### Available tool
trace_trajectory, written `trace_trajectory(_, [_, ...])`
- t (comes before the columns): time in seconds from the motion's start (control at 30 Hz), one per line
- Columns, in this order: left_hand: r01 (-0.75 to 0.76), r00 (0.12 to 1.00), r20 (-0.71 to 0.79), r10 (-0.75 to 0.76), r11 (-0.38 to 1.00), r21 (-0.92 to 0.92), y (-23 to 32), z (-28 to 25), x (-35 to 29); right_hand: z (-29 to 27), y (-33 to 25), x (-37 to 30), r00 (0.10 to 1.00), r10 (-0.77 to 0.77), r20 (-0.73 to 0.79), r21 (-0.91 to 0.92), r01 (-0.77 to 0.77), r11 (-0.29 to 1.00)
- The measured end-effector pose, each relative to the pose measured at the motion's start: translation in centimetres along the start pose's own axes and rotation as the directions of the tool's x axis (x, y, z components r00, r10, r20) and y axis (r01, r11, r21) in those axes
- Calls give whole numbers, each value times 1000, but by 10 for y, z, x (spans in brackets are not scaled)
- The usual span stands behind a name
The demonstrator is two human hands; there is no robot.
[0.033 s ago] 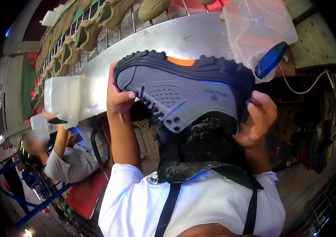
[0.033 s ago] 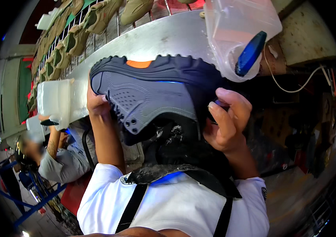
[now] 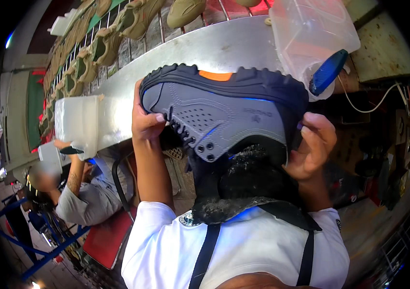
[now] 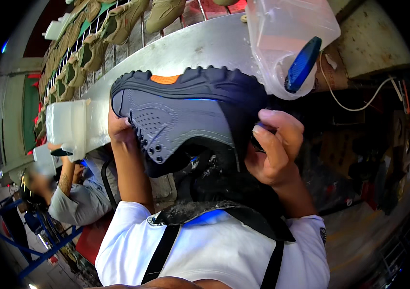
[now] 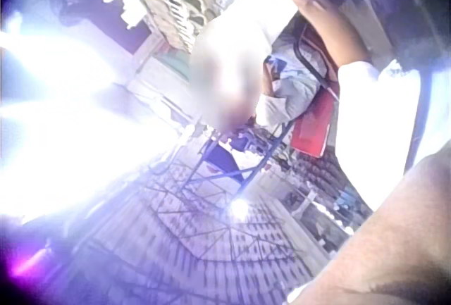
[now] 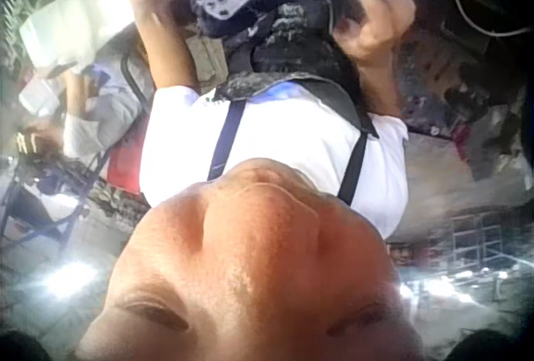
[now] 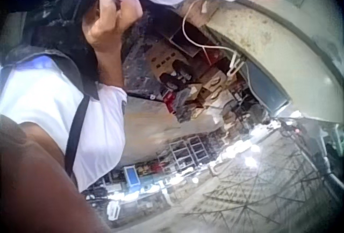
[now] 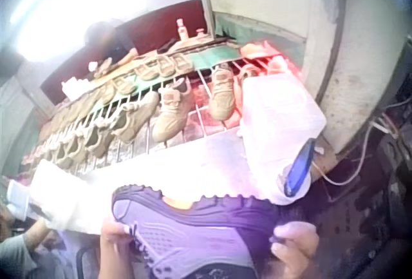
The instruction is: The person applies adhesive to the seams and soles of shoes using a brush, then places the shoes onto a metal rack under specialized lighting.
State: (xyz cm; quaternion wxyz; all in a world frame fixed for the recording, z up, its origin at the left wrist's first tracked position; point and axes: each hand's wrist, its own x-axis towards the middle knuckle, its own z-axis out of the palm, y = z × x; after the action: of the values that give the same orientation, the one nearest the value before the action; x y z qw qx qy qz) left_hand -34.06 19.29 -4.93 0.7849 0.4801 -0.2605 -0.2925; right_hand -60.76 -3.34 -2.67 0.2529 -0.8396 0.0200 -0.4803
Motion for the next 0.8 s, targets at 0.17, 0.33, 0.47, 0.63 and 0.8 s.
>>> trace_trajectory(0.17, [82, 995, -44, -90, 984, -159, -14, 3, -7, 13, 1, 12, 985, 23, -171, 186, 9, 983])
trace_trajectory(0.33, [144, 987, -20, -158, 939, -312, -32, 25, -10, 25, -5, 42, 969, 52, -240, 345, 35, 938])
trace_trajectory(0.47, [175, 981, 1, -192, 893, -413, -43, 46, -6, 28, -16, 69, 964, 15, -264, 418, 100, 903])
trace_trajectory(0.63, [89, 986, -88, -145, 886, -455, -41, 53, -8, 19, -19, 76, 982, -54, -181, 268, 102, 958])
trace_trajectory(0.8, [-222, 946, -273, 175, 963, -152, 13, 49, -11, 25, -1, 48, 980, 200, 0, 422, -181, 888])
